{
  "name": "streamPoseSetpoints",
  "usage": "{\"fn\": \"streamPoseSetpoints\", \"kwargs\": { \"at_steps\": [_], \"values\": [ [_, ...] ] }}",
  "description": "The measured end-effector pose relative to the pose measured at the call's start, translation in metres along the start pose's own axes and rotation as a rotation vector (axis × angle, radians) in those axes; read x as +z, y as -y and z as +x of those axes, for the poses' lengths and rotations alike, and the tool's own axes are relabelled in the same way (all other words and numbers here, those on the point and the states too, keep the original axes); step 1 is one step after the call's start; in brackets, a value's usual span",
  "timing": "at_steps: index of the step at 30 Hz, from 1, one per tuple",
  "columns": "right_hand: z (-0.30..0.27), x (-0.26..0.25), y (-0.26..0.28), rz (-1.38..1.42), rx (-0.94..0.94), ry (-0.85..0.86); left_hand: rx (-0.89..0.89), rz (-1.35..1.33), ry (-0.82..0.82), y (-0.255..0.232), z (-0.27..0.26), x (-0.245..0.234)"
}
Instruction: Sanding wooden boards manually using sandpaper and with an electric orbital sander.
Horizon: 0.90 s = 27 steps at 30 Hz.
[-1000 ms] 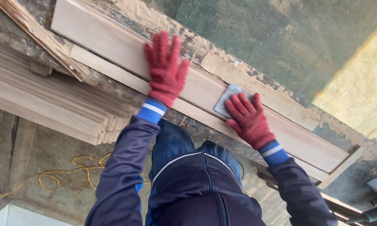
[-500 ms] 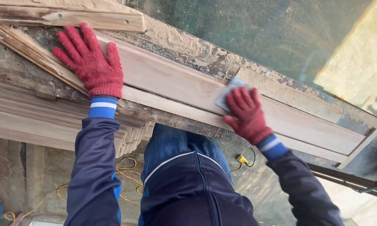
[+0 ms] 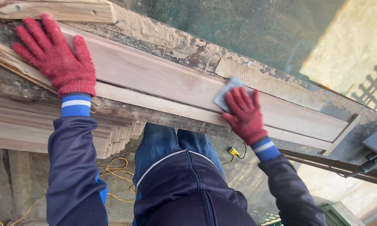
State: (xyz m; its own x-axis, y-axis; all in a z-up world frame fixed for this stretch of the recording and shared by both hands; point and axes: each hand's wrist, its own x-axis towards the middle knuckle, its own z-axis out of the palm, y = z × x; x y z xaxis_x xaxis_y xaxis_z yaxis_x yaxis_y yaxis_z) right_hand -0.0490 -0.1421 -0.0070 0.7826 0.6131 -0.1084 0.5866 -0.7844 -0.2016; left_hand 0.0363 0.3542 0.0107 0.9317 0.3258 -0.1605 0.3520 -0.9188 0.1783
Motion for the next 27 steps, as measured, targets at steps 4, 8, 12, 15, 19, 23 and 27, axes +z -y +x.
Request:
{"fn": "streamPoseSetpoints", "kwargs": {
  "at_steps": [4,8,12,15,19,23,27],
  "values": [
    [-0.093,-0.008,-0.040,0.063,0.282,0.047,-0.005,-0.008,-0.019,-0.002,0.001,0.001],
    [-0.075,0.015,-0.018,0.116,0.321,-0.064,0.010,0.009,-0.033,0.002,-0.002,0.003],
    [0.023,0.024,0.051,0.123,0.190,-0.094,0.015,0.085,-0.079,0.010,-0.005,0.014],
    [0.072,0.024,0.091,0.234,0.141,-0.098,0.079,0.122,-0.125,0.021,-0.005,0.021],
    [0.020,0.033,0.045,0.100,0.300,-0.038,0.132,0.156,-0.208,0.036,0.000,0.039],
    [-0.097,0.028,-0.044,-0.077,0.793,-0.146,0.186,0.173,-0.268,0.030,0.000,0.030],
    [-0.086,0.038,-0.028,0.071,1.197,-0.159,0.049,0.122,-0.100,0.016,-0.002,0.016]
  ]
}}
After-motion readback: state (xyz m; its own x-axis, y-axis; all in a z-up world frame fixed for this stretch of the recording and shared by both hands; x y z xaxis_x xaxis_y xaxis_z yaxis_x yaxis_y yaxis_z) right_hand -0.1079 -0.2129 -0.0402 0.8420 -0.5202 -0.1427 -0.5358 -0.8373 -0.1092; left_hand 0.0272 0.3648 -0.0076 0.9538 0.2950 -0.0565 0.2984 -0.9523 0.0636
